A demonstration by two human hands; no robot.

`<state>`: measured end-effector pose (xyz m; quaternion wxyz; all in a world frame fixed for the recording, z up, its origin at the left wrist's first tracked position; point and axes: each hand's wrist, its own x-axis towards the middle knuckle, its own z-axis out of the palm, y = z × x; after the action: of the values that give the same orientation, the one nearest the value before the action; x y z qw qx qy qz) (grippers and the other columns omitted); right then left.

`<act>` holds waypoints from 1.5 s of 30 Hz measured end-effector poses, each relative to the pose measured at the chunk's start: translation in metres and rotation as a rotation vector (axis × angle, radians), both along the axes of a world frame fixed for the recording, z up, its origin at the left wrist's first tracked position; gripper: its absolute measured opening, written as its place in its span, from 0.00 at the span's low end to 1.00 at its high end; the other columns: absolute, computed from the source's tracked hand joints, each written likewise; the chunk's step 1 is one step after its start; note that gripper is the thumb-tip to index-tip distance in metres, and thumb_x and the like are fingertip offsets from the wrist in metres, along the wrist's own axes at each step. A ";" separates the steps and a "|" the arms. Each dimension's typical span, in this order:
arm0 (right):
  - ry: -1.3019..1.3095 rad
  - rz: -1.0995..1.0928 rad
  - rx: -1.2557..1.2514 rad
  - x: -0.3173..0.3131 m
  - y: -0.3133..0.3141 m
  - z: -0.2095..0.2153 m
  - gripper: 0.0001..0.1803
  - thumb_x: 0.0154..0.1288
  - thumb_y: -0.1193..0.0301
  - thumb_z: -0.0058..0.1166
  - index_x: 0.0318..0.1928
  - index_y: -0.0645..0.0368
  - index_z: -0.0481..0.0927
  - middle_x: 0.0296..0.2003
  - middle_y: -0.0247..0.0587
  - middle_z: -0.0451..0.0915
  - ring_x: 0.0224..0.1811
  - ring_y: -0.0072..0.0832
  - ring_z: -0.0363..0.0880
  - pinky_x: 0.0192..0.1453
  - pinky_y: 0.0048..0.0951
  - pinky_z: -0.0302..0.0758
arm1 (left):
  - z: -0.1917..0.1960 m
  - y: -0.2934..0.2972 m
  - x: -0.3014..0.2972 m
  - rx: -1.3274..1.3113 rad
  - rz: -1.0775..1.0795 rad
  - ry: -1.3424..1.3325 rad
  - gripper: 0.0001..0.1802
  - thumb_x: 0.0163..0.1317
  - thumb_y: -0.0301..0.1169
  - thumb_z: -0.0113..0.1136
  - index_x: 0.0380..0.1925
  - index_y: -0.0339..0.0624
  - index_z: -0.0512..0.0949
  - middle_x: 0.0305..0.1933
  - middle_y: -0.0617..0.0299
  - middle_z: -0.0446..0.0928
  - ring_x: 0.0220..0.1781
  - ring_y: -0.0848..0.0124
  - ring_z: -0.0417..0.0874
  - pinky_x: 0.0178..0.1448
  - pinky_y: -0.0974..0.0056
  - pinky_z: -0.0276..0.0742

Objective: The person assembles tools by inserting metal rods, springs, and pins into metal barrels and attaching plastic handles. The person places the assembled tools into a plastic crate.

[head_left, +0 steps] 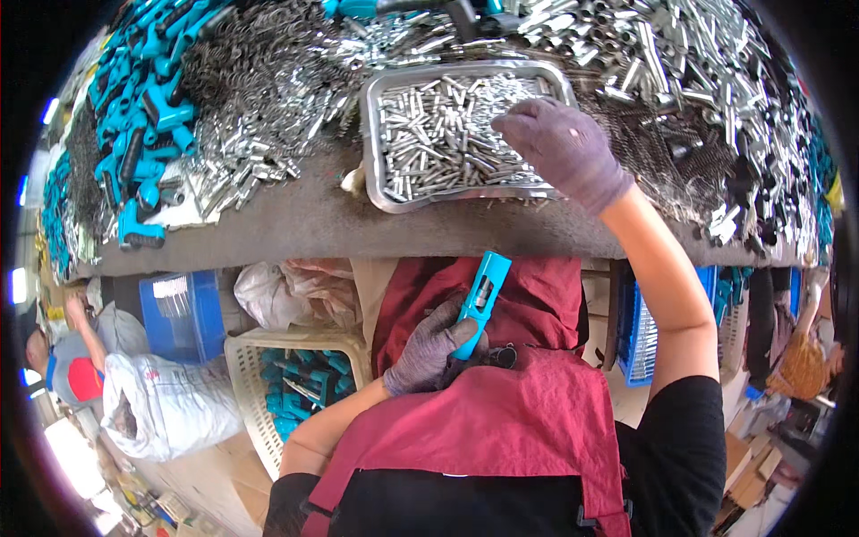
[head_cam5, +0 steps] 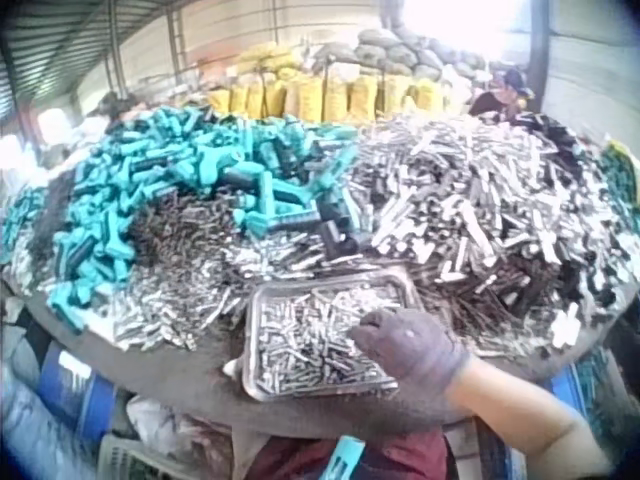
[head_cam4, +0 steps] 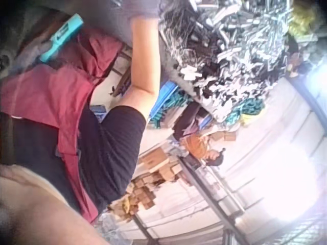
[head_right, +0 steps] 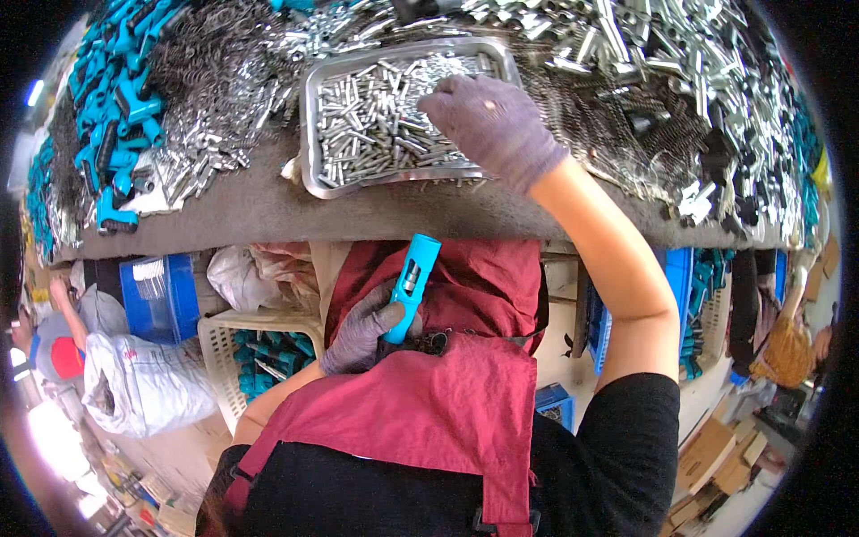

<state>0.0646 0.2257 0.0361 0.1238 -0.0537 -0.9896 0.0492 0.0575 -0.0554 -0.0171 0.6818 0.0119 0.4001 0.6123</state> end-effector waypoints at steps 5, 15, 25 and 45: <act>-0.065 0.101 0.063 -0.030 0.000 -0.006 0.13 0.60 0.66 0.50 0.46 0.48 0.78 0.42 0.37 0.76 0.42 0.37 0.76 0.46 0.35 0.74 | -0.003 -0.006 -0.002 -0.045 0.067 -0.031 0.32 0.53 0.47 0.62 0.53 0.41 0.65 0.32 0.63 0.73 0.34 0.74 0.73 0.42 0.67 0.73; -0.063 0.052 -0.167 -0.029 0.016 -0.017 0.10 0.57 0.66 0.54 0.38 0.55 0.78 0.34 0.40 0.77 0.38 0.39 0.76 0.45 0.34 0.73 | -0.010 -0.005 -0.002 0.008 -0.017 -0.039 0.18 0.62 0.39 0.53 0.49 0.44 0.68 0.30 0.65 0.72 0.30 0.77 0.71 0.35 0.71 0.69; -0.077 0.179 -0.848 0.078 -0.096 0.006 0.06 0.51 0.78 0.56 0.30 0.60 0.74 0.23 0.37 0.73 0.23 0.26 0.72 0.27 0.25 0.68 | -0.024 -0.004 0.005 0.063 -0.063 0.052 0.24 0.60 0.41 0.53 0.53 0.40 0.67 0.41 0.64 0.69 0.39 0.77 0.68 0.43 0.70 0.67; -0.078 0.100 -0.219 0.116 -0.114 0.001 0.13 0.42 0.70 0.59 0.33 0.54 0.77 0.34 0.35 0.74 0.35 0.35 0.76 0.35 0.38 0.74 | -0.014 0.012 0.021 0.047 -0.131 0.138 0.23 0.62 0.35 0.54 0.55 0.38 0.64 0.46 0.61 0.71 0.46 0.72 0.73 0.50 0.66 0.70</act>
<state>0.1806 0.1121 0.0370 0.0760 -0.0195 -0.9839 0.1608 0.0785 -0.0439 -0.0314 0.6906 0.0964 0.4300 0.5735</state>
